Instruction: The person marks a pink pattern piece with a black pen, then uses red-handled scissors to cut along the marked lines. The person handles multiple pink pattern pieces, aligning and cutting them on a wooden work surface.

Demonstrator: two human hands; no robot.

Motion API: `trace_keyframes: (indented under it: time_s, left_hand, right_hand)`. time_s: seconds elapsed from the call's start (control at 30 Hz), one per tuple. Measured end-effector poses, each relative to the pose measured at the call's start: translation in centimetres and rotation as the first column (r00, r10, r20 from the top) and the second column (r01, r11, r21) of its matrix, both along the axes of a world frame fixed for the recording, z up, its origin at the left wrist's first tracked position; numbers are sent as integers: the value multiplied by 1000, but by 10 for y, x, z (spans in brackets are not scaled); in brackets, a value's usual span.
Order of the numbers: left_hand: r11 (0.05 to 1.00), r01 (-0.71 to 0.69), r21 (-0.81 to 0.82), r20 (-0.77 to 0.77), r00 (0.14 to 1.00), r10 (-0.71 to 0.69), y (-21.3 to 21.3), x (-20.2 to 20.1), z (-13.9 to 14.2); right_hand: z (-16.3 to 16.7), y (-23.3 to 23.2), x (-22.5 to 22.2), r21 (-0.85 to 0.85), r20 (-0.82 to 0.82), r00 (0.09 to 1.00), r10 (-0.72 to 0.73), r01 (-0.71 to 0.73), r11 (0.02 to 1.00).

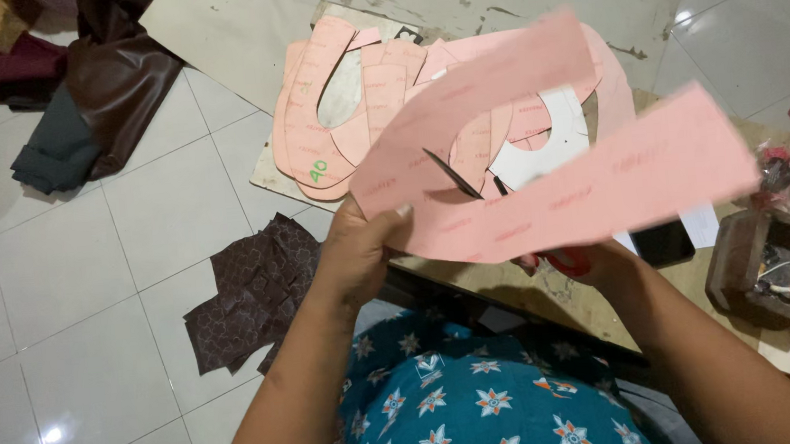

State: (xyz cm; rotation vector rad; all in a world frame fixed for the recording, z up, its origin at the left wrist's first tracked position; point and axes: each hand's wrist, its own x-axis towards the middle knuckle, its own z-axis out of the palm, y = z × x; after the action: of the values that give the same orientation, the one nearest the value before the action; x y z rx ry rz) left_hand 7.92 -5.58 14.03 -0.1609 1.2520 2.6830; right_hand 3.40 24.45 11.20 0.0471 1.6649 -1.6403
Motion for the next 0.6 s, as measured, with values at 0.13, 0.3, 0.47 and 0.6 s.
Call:
trace_keyframes:
  time_s: [0.13,0.3,0.47,0.6]
  left_hand:
    - [999,44,-1,10,999,-44,-3,3,2]
    - [996,-29,89,-15,999,30,7,6,-9]
    - [992,-58,116,-31,998,62,7,5,-16]
    - [991,-60,121,-34,997,64,7,4,-15]
  right_hand:
    - [4,-3,1,7,10,999,31,-31,999]
    - [10,1,2,-6,2,999,39,-39,999]
    - [15,-4,-3,-71,32,997,71,-69,995]
    - [20,-4,-3,-82,11,995,99,-98,992]
